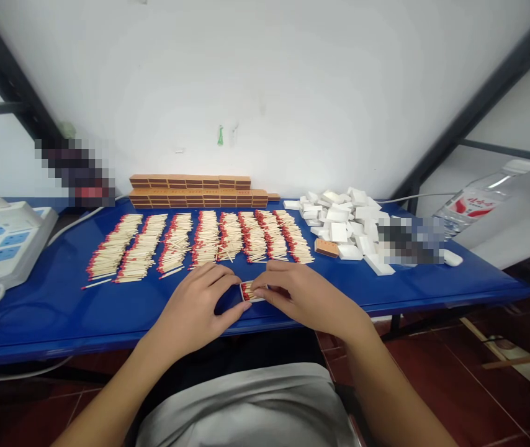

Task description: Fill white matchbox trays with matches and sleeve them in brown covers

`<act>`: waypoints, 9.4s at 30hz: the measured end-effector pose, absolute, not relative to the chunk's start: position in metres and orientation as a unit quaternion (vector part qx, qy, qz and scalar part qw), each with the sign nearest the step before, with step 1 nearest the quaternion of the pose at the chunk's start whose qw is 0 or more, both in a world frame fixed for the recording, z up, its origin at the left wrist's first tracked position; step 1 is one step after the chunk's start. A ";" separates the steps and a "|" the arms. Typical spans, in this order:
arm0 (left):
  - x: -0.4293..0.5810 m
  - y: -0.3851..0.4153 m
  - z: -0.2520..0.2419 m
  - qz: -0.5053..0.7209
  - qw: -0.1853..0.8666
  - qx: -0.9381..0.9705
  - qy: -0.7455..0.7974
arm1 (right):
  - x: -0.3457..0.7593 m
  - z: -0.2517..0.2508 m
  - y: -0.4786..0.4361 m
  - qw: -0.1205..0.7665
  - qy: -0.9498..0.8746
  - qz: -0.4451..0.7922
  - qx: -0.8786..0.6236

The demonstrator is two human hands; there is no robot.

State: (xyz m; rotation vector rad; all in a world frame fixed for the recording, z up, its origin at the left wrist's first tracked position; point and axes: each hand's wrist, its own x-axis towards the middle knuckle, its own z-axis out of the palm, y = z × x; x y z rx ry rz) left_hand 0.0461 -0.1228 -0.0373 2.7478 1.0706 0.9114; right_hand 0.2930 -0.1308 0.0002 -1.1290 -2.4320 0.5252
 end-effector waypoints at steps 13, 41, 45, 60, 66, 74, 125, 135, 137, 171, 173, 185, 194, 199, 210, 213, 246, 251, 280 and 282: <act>0.046 -0.123 -0.038 0.292 0.033 0.890 0.349 | 0.290 -0.002 -0.129 0.197 -0.859 0.152 -0.447; 0.045 -0.123 -0.038 0.294 0.033 0.890 0.346 | 0.299 -0.011 -0.111 0.256 -0.831 0.101 -0.484; 0.045 -0.123 -0.039 0.297 0.027 0.889 0.348 | 0.304 -0.022 -0.095 0.246 -0.825 0.075 -0.504; 0.045 -0.123 -0.038 0.298 0.029 0.888 0.348 | 0.307 -0.021 -0.098 0.224 -0.830 0.117 -0.498; 0.045 -0.123 -0.038 0.295 0.033 0.890 0.347 | 0.301 -0.005 -0.121 0.213 -0.845 0.148 -0.468; 0.046 -0.123 -0.037 0.292 0.034 0.890 0.347 | 0.300 -0.001 -0.130 0.165 -0.861 0.163 -0.452; 0.046 -0.122 -0.037 0.297 0.025 0.889 0.347 | 0.303 -0.030 -0.092 0.243 -0.844 0.108 -0.466; 0.046 -0.122 -0.037 0.295 0.029 0.891 0.344 | 0.303 -0.025 -0.094 0.246 -0.841 0.116 -0.468; 0.046 -0.122 -0.037 0.294 0.026 0.891 0.345 | 0.303 -0.023 -0.094 0.248 -0.839 0.122 -0.468; 0.046 -0.124 -0.037 0.289 0.036 0.889 0.353 | 0.343 0.001 -0.108 0.240 -0.796 0.094 -0.547; 0.045 -0.124 -0.036 0.290 0.038 0.891 0.346 | 0.356 0.000 -0.104 0.247 -0.775 0.088 -0.575; 0.044 -0.123 -0.040 0.300 0.027 0.903 0.307 | 0.437 -0.034 -0.081 0.258 -0.739 -0.022 -0.622; 0.042 -0.122 -0.037 0.252 0.036 0.906 0.339 | 0.435 -0.039 -0.075 0.272 -0.741 0.004 -0.613; 0.043 -0.123 -0.036 0.255 0.031 0.913 0.318 | 0.434 -0.038 -0.074 0.272 -0.735 0.012 -0.621; 0.044 -0.121 -0.040 0.259 0.036 0.901 0.347 | 0.385 0.011 -0.118 0.240 -0.766 0.208 -0.558; 0.045 -0.121 -0.038 0.274 0.048 0.900 0.336 | 0.355 0.015 -0.125 0.206 -0.810 0.225 -0.502; 0.039 -0.120 -0.040 0.418 0.055 0.852 0.311 | 0.296 -0.005 -0.116 0.381 -0.825 0.241 -0.341; 0.038 -0.121 -0.038 0.402 0.107 0.856 0.306 | 0.292 -0.006 -0.118 0.377 -0.820 0.313 -0.297; 0.042 -0.125 -0.039 0.355 0.032 0.863 0.359 | 0.370 0.008 0.132 0.193 -0.796 0.062 -0.571; 0.042 -0.125 -0.039 0.353 0.030 0.864 0.357 | 0.370 0.001 0.137 0.192 -0.793 0.052 -0.575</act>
